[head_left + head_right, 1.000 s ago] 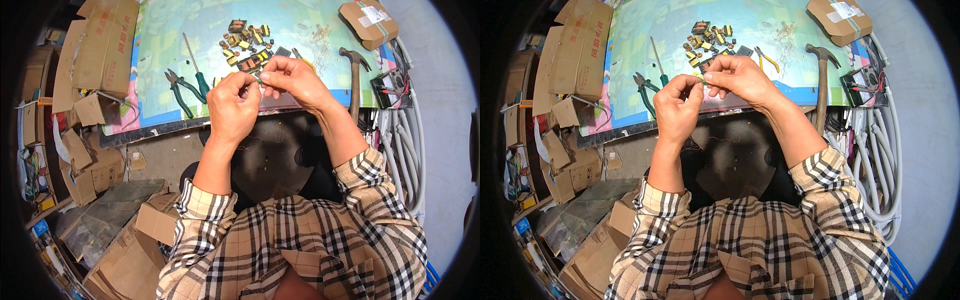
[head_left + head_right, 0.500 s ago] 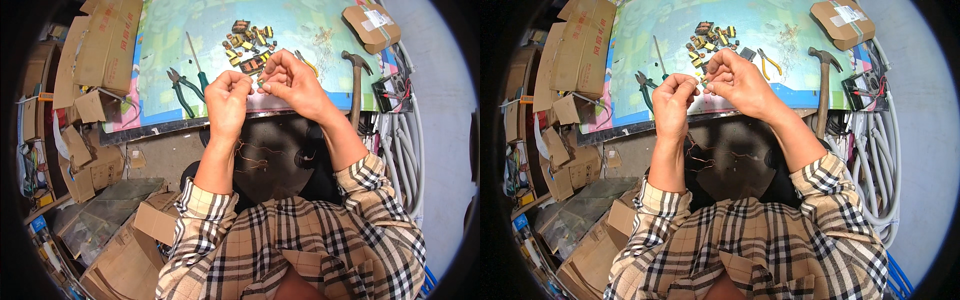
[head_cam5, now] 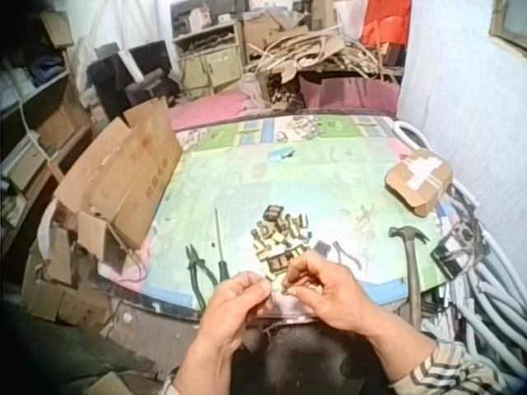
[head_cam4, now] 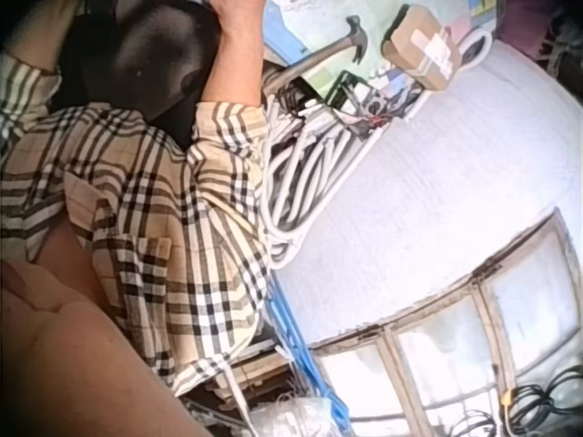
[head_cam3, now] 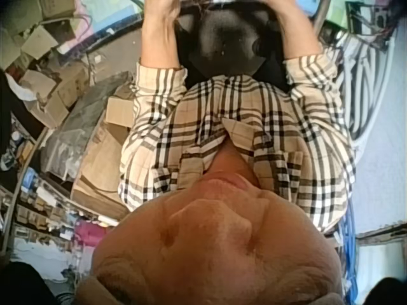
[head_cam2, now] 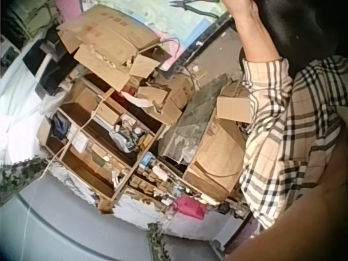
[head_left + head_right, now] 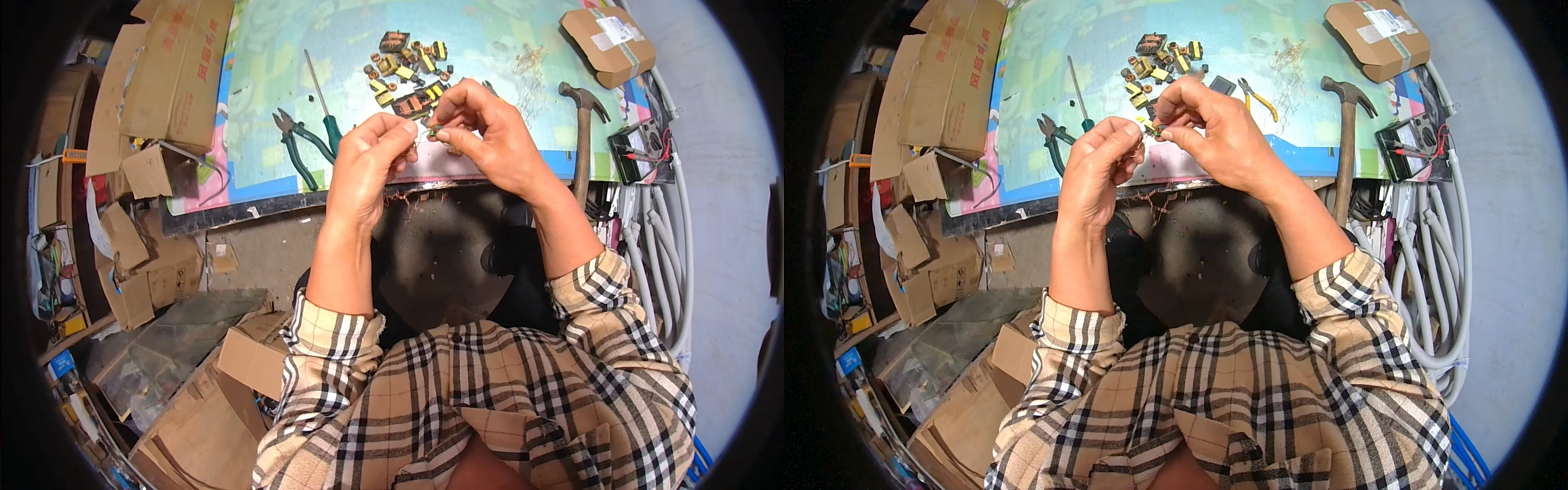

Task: The person disassembles small electronic components on a cluttered workbench, using hands to pull apart casings and remove internal wires. They handle multiple similar components one at a time, placing parts on the table as they work.

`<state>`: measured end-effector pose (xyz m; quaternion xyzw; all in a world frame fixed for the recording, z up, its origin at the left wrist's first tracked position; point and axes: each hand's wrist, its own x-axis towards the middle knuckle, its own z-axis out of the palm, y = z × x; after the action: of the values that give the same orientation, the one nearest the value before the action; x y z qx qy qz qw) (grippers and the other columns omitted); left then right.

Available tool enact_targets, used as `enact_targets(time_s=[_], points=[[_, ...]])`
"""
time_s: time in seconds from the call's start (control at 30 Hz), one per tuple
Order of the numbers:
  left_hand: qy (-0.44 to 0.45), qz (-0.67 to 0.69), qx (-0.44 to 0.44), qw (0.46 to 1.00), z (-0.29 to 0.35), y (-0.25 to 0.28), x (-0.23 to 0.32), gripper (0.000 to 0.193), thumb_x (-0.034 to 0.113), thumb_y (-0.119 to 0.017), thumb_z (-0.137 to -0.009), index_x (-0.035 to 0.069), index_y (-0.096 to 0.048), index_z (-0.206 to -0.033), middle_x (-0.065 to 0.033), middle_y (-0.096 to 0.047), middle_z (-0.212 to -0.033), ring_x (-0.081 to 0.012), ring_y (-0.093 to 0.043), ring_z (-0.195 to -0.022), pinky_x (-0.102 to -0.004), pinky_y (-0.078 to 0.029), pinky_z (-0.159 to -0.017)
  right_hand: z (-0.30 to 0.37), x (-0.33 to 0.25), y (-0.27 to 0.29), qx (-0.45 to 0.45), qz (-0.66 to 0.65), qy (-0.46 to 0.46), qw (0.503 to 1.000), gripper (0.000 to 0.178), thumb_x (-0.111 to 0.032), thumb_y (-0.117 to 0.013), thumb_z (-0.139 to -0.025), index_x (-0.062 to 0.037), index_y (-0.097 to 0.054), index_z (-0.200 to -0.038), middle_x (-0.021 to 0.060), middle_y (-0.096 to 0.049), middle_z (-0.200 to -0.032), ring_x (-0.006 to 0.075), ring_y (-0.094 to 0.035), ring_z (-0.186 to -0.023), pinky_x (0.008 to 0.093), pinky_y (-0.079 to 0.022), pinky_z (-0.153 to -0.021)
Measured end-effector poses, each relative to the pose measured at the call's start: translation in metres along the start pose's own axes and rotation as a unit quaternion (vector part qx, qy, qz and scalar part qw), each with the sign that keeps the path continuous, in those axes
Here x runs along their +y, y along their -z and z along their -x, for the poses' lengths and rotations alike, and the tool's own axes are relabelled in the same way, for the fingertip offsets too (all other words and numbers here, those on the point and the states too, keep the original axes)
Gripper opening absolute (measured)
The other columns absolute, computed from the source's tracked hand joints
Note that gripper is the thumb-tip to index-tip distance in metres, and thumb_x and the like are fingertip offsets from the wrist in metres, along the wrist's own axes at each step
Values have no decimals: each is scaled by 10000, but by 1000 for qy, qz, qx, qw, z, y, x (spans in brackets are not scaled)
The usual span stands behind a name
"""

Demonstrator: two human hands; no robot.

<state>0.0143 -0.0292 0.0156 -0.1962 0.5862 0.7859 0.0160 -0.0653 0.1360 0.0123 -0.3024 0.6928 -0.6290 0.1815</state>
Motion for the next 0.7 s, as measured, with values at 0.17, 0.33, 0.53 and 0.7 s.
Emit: enact_targets(time_s=[0.17, 0.33, 0.53, 0.7], points=[[26, 20, -41, 999, -1, 5, -1, 140, 194, -640, -857, 55, -633, -852, 37, -542, -681, -35, -429, -585, -187, -300, -527, 1, 0, 1, -5, 19, 8, 1000, 172, 34, -623, -817, -10, -537, -960, 33, -606, -844, 103, -598, -785, 258, -504, -753], [31, 16, -44, 998, 1, 5, 0, 108, 145, -665, -821, 47, -637, -858, 44, -554, -704, -30, -437, -607, -181, -301, -549, 1, -2, 2, -30, -10, -26, 999, 164, 30, -622, -818, -5, -546, -960, 29, -602, -837, 101, -598, -778, 250, -503, -729], [-48, -74, -29, 996, 4, 2, -1, 76, 19, -663, -771, 15, -635, -841, 40, -558, -721, -48, -473, -649, -207, -385, -592, -1, 5, 6, -77, -109, -103, 986, 183, 2, -618, -842, 24, -536, -1005, 63, -608, -832, 119, -625, -775, 254, -522, -699], [-163, -232, -25, 959, 8, -2, 1, 76, 13, -668, -782, 17, -628, -846, 54, -521, -704, -27, -409, -637, -195, -340, -612, -2, 11, 13, -117, -234, -199, 944, 231, -44, -630, -856, 22, -525, -1051, 108, -648, -835, 150, -662, -764, 266, -553, -691]])
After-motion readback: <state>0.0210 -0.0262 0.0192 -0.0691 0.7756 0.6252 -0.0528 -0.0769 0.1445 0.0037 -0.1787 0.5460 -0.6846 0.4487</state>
